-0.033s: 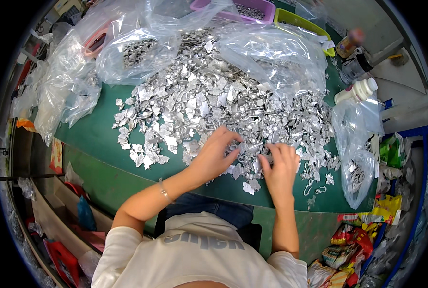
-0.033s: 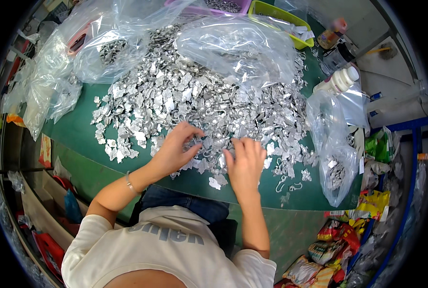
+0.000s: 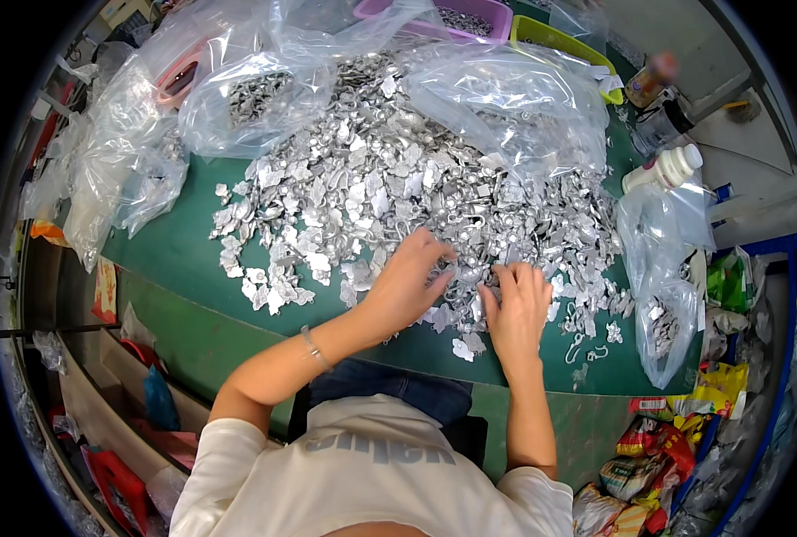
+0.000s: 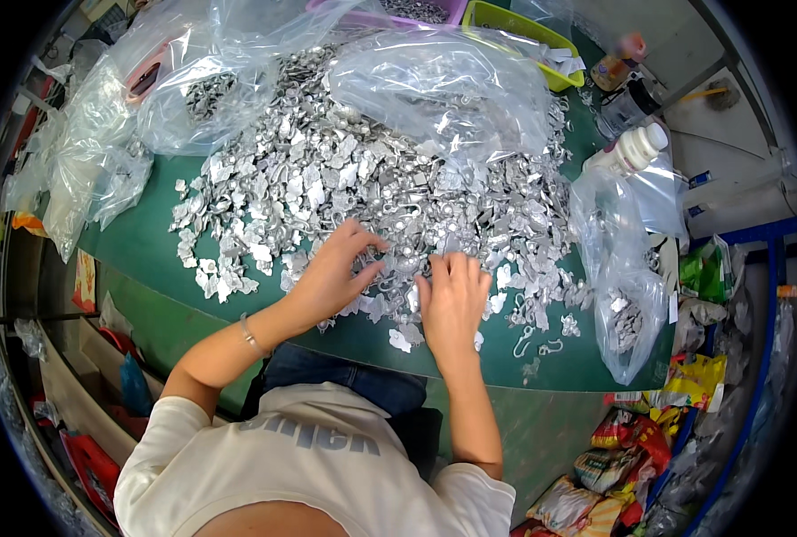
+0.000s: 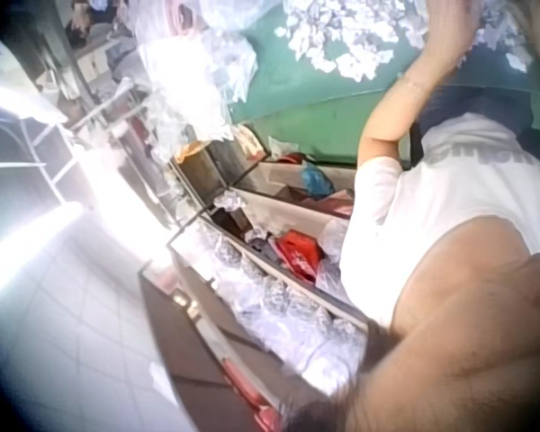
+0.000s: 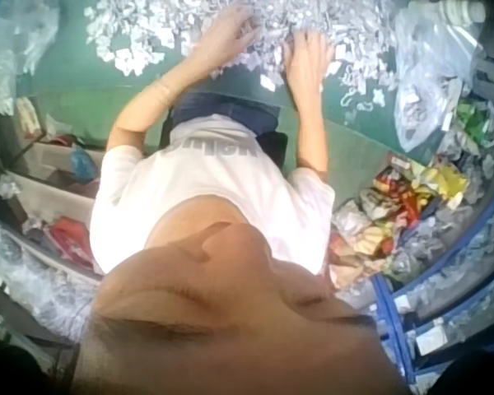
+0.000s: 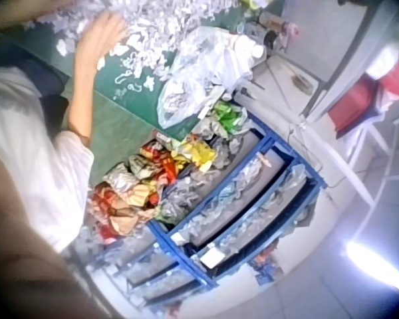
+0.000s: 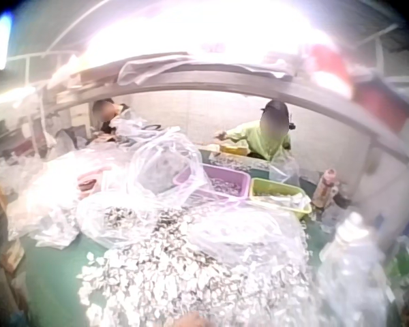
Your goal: The person sorts small silver metal pieces by hand, picking individual items from a pile on a green table and placing them into clear plastic bags.
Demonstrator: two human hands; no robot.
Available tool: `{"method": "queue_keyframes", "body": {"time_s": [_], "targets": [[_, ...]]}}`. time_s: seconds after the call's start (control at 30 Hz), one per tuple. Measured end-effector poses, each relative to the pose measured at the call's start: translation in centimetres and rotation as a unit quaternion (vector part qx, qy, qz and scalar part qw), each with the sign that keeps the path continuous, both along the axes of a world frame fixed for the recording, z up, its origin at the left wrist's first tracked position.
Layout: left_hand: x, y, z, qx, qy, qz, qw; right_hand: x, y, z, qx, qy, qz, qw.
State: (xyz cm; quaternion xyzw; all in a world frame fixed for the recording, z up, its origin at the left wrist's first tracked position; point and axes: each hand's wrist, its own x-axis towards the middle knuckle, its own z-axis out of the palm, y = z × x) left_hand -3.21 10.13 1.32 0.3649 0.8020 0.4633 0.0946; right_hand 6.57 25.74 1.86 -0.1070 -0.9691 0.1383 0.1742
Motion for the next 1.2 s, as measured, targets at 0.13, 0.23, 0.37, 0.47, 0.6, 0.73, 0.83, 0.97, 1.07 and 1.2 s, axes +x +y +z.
{"method": "queue_keyframes", "body": {"time_s": [0.13,0.23,0.37,0.47,0.6,0.73,0.83,0.97,1.07,1.2], "targets": [[-0.6,2.1,-0.9,-0.045,0.149,-0.010,0.988,0.1,1.3,-1.4,0.013,0.100,0.035,0.994],[-1.2,2.0,-1.2,-0.110,0.212,-0.011,0.971,1.7,2.9,-1.6,-0.031,0.120,-0.035,0.992],[-1.2,2.2,-0.9,-0.134,0.232,-0.011,0.964,1.2,2.5,-1.1,-0.027,0.100,-0.001,0.995],[-1.4,2.4,-1.1,-0.135,0.232,-0.005,0.963,0.3,2.0,-0.9,0.019,0.061,-0.010,0.998],[-1.6,1.7,-1.7,-0.114,0.238,-0.010,0.965,0.8,2.6,-1.3,0.046,0.064,0.031,0.996],[-1.5,1.4,-1.8,-0.079,0.219,-0.008,0.972,1.8,3.6,-1.5,-0.029,0.118,0.022,0.992],[-1.4,0.9,-1.4,-0.058,0.181,0.006,0.982,1.3,3.3,-0.8,-0.056,0.093,0.017,0.994],[-1.7,0.3,-1.1,-0.058,0.171,-0.010,0.983,0.0,2.4,-1.4,-0.029,0.063,0.037,0.997],[-1.6,0.0,-1.0,-0.060,0.165,-0.018,0.984,0.1,2.7,-1.2,-0.050,0.064,0.025,0.996],[-0.3,-0.9,1.4,-0.016,0.131,0.002,0.991,1.4,2.7,-0.7,-0.160,0.130,-0.008,0.978]]}}
